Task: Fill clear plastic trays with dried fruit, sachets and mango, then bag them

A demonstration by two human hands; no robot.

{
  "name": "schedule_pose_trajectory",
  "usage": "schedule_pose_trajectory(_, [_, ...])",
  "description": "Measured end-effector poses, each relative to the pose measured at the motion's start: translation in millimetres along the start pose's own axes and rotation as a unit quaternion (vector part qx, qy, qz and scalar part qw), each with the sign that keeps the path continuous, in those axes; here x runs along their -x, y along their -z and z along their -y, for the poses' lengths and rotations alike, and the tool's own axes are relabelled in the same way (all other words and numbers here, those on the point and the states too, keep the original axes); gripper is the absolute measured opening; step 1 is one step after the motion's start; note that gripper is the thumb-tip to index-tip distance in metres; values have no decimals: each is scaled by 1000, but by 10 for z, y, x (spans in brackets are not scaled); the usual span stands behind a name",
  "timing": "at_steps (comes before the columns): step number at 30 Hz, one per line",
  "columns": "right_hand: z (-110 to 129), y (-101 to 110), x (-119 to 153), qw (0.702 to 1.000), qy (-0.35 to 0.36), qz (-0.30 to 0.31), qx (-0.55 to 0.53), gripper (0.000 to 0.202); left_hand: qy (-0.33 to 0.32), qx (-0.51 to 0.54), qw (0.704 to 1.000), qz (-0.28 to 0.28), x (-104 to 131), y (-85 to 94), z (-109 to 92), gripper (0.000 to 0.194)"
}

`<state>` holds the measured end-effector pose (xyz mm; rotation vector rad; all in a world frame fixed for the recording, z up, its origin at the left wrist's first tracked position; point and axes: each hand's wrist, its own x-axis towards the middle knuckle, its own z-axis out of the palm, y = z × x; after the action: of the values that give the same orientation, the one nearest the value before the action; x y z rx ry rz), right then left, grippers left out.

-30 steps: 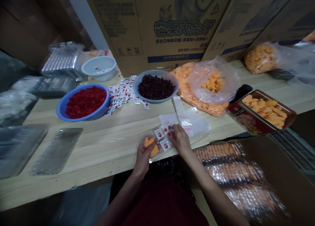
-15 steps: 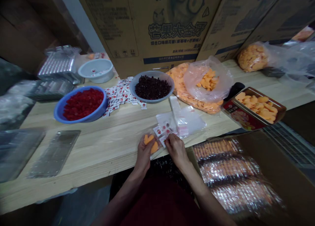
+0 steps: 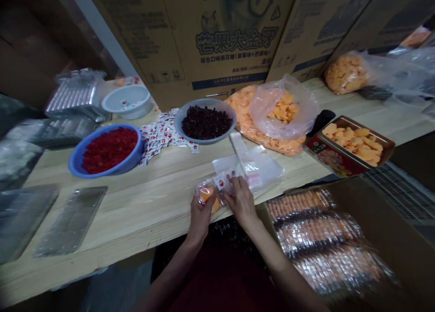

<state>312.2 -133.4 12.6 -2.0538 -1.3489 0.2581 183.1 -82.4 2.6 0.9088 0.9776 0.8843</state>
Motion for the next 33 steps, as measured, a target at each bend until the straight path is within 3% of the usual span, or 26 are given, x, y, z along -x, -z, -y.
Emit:
schedule_pose_trajectory(5, [-37, -69, -398, 988, 36, -7, 147, 9, 9, -19, 1000, 13, 45, 49, 76, 41])
schedule_pose_trajectory(10, [50, -145, -547, 986, 78, 8, 150, 16, 8, -22, 999, 23, 6, 80, 65, 43])
schedule_pose_trajectory(14, [170, -218, -378, 991, 115, 30, 69, 15, -4, 12, 1000, 25, 8, 10, 13, 41])
schedule_pose_trajectory(17, [186, -227, -162, 996, 88, 27, 19, 15, -9, 41, 999, 25, 54, -44, 45, 39])
schedule_pose_trajectory(21, [111, -61, 178, 998, 34, 4, 62, 7, 35, 80, 996, 16, 111, -80, 126, 39])
schedule_pose_trajectory(24, [84, 66, 416, 996, 5, 28, 89, 8, 46, 87, 995, 16, 115, -122, 147, 37])
schedule_pose_trajectory(26, [112, 78, 530, 998, 4, 50, 49, 14, 50, 91, 994, 19, 95, -166, 144, 35])
schedule_pose_trajectory(30, [179, 34, 586, 996, 10, 59, -70, 13, 79, 103, 991, 40, 7, -244, 142, 36])
schedule_pose_trajectory(33, [145, 87, 491, 998, -31, 6, -52, 9, 96, 107, 989, 43, -57, -266, 158, 40])
